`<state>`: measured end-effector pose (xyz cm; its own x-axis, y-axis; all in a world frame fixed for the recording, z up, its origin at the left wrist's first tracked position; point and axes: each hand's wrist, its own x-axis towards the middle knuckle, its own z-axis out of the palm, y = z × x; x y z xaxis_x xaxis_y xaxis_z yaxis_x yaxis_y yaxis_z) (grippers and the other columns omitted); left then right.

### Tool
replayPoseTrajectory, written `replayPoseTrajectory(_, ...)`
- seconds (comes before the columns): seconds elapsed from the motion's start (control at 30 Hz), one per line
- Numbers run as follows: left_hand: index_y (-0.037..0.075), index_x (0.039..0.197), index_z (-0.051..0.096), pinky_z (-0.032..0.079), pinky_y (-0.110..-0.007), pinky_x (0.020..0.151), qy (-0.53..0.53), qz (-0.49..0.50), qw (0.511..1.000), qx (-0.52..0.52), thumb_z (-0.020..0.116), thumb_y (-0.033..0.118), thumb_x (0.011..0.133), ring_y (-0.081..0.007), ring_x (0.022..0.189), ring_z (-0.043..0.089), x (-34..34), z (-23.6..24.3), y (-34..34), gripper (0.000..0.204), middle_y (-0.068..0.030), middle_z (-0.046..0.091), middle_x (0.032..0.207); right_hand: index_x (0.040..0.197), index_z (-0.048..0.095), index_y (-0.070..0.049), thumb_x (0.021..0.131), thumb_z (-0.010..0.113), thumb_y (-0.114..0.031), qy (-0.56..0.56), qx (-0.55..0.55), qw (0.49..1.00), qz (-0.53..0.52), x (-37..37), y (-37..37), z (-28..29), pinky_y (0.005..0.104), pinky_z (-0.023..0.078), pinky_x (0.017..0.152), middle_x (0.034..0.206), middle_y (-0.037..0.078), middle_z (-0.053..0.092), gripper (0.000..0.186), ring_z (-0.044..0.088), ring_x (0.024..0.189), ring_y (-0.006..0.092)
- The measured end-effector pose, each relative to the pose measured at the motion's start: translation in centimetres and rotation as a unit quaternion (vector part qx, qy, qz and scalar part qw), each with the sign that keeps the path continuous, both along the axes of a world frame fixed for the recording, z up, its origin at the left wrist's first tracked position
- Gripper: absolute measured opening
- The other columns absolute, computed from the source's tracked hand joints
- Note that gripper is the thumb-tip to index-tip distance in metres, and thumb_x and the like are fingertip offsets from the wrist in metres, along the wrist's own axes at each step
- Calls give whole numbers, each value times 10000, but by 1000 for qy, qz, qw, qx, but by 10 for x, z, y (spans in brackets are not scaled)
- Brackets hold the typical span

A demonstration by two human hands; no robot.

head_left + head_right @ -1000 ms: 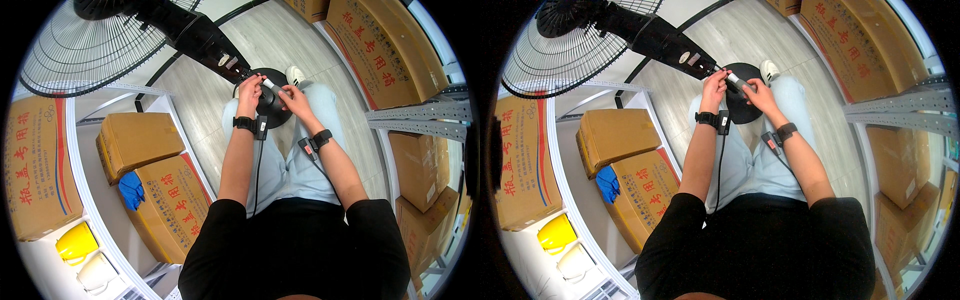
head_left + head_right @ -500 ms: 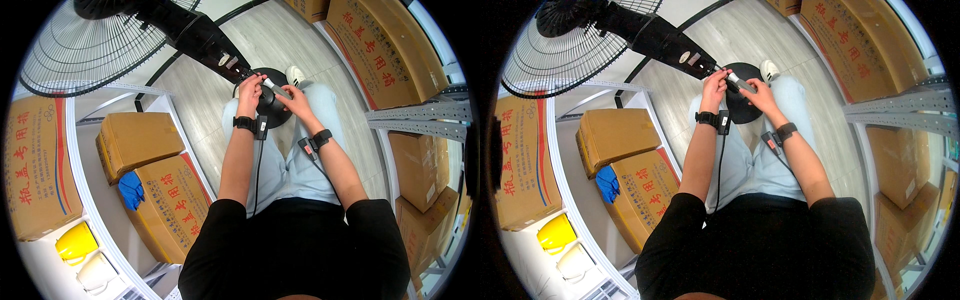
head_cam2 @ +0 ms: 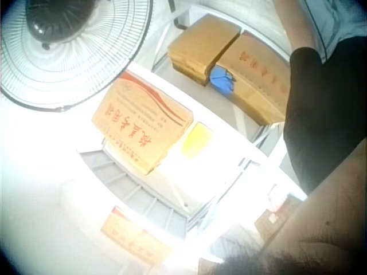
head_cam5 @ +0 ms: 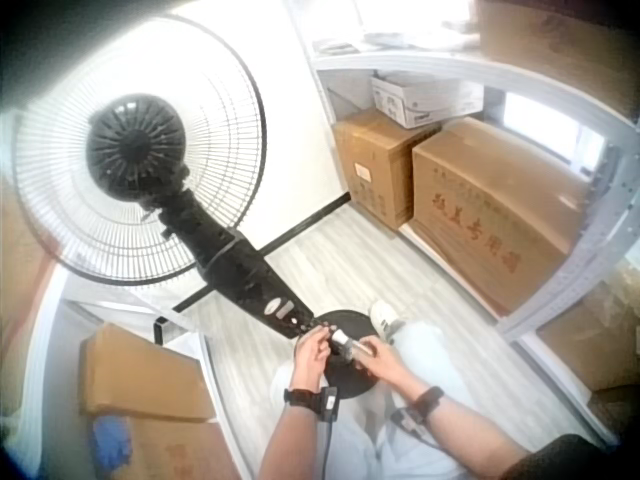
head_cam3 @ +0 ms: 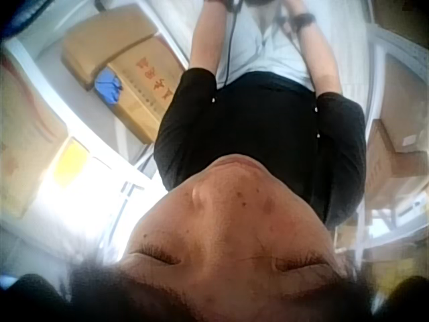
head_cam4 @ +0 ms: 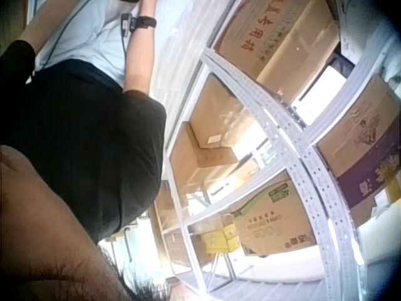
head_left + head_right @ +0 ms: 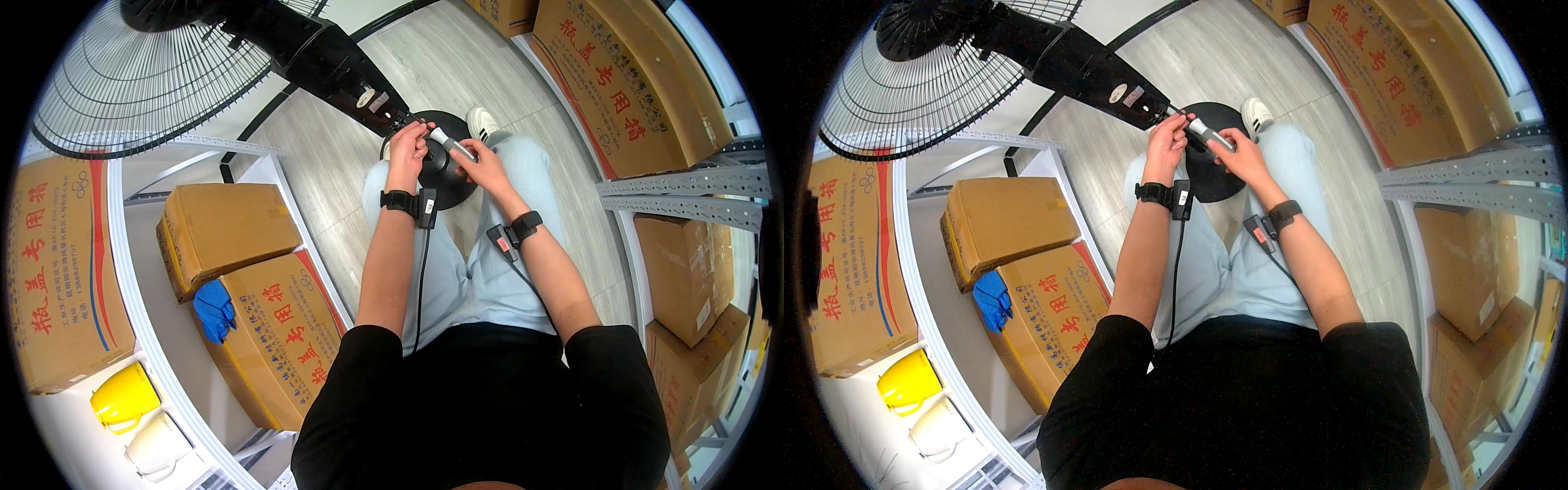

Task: The person sits on the floor and uses a screwdriver to remove screws from the base of a standing fan. They then use a heat gun to apply heat to the fan's base and neck area, likely to loosen adhesive or soften plastic. The person continues to manipulate the fan's components with both hands.

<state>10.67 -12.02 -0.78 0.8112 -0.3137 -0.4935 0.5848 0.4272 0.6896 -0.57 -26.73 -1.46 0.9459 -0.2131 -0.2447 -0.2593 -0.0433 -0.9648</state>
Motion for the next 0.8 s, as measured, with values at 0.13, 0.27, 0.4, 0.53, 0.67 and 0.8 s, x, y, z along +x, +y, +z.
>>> replayPoseTrajectory(0.13,4,916,564,232,-173,332,-1,-1,1000,-3,573,-11,831,-34,425,345,1,-1,0,88,-149,669,873,1079,569,-27,785,719,-311,-29,-57,998,-10,-1,-1,-6,257,524,509,853,72,623,435,631,671,114)
replayPoseTrajectory(0.27,6,914,566,230,-173,331,-4,1,1000,-1,574,-13,829,-33,423,343,1,-2,0,87,-144,668,863,1095,568,-17,833,668,-311,5,-1,1000,-3,1,-1,-5,258,537,538,827,68,624,406,645,682,124)
replayPoseTrajectory(0.4,6,912,568,227,-174,329,-4,3,1000,-5,574,-15,828,-32,417,337,2,-3,0,87,-140,667,854,1093,570,-17,881,605,-334,23,35,999,-19,2,0,-12,256,522,556,793,69,646,384,658,676,130)
replayPoseTrajectory(0.53,3,915,568,226,-175,327,2,9,1000,4,576,-16,827,-31,414,336,1,-3,-1,90,-144,667,854,1082,572,-25,884,592,-365,31,49,998,-24,2,0,-14,253,504,558,773,70,666,394,640,613,124)
replayPoseTrajectory(0.67,1,916,568,228,-173,328,-1,6,1000,-4,577,-16,826,-32,415,338,1,-3,0,92,-150,667,854,1078,576,-16,854,635,-345,6,-21,1000,-13,2,-1,-11,260,509,544,776,62,645,402,611,592,123)
replayPoseTrajectory(0.8,2,914,567,230,-172,329,-4,7,1000,-1,574,-17,827,-33,420,344,1,-3,1,89,-151,666,854,1076,581,-8,833,667,-319,-26,-58,998,-14,0,0,-5,267,517,539,775,55,622,404,613,624,126)
